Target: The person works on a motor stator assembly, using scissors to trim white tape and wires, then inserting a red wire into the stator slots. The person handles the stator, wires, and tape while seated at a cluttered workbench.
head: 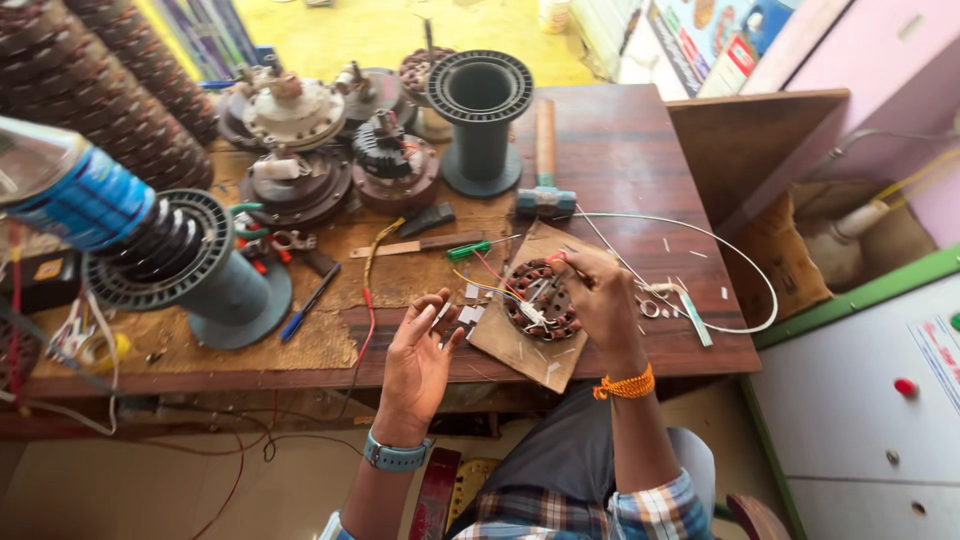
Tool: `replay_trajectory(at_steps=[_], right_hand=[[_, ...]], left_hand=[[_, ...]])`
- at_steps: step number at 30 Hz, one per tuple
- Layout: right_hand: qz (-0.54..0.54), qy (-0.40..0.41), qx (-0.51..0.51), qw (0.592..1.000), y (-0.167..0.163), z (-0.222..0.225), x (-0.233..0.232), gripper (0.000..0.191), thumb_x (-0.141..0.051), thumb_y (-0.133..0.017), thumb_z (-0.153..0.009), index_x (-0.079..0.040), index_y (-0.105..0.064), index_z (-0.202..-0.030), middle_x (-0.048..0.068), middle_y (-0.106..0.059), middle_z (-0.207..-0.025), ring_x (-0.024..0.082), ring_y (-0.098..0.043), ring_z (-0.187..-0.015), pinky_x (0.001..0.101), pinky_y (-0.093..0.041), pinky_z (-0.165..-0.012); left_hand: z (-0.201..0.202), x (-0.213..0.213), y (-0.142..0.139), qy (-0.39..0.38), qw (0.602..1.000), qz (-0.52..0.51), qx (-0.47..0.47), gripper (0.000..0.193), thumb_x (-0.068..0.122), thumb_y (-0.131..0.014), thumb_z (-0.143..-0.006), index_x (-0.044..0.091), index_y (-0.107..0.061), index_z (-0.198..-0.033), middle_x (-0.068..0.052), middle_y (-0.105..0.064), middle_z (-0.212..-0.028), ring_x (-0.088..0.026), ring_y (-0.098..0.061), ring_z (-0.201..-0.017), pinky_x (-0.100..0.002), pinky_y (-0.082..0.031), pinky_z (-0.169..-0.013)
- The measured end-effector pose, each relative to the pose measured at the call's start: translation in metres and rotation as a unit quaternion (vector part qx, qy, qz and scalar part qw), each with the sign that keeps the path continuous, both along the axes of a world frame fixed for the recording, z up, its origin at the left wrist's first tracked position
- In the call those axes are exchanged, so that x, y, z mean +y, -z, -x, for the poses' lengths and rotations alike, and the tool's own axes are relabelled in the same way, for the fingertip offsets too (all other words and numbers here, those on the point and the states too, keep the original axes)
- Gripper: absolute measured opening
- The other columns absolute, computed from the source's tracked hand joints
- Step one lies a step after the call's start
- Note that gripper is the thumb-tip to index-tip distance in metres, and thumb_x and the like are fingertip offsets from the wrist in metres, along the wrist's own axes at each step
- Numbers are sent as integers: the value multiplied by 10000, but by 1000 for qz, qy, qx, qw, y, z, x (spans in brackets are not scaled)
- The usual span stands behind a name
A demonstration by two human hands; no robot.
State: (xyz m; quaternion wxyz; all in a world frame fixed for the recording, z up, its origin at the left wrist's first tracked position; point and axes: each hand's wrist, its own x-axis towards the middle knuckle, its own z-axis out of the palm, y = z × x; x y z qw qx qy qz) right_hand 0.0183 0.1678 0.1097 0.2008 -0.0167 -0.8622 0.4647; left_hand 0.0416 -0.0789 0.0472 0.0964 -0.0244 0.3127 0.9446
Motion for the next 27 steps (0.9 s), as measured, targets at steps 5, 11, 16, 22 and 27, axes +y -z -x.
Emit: replay_trajectory(at_steps=[5, 11, 16, 22, 27], right_hand=[[22, -22, 44, 999, 14, -3, 10, 233, -217, -703, -970, -28, -784, -1080, 111, -760, -795, 103, -678, -614, 297, -503, -509], [-3, -14, 53, 998, 18, -16, 17, 196, -188, -690, -1008, -28, -764, -1094, 123, -759, -781, 150, -718, -642, 300, -529, -567], [20, -30, 66, 997, 22, -31, 13, 183, -199, -697, -998, -37, -722, -1080, 145, -756, -906, 166, -735, -648, 309, -553, -546], [-40, -60, 119, 990, 17, -35, 20, 240, -151, -687, -1000, -47, -700, -1217, 124, -761, -1042, 186, -733, -749, 323, -568, -648], [-57, -72, 60, 994, 5, -33, 17, 332, -111, -700, -934, -73, -683, -1263, 119, -759, -986, 191, -732, -741, 319, -566, -688]], left_hand=[[2, 5, 6, 11, 1000, -15, 13, 156, 172, -627, -992, 132, -616, -1142, -50, -600, -1328, -192, -553, -1223, -372, -436, -1007], [8, 27, 2, 20, 992, -105, 66, 246, 197, -611, -995, 118, -576, -1225, -62, -565, -1363, -231, -521, -1330, -387, -422, -1091], [19, 36, -6, -25, 993, -1, 112, 335, 240, -623, -956, 164, -553, -1274, -60, -506, -1457, -220, -439, -1417, -401, -374, -1126], [19, 53, 1, 4, 986, 70, 153, 327, 264, -621, -977, 139, -558, -1273, -88, -417, -1590, -219, -348, -1521, -415, -328, -1159], [17, 72, 12, -22, 957, 235, 168, 311, 226, -665, -942, 113, -595, -1222, -142, -354, -1630, -315, -314, -1541, -441, -341, -1189]])
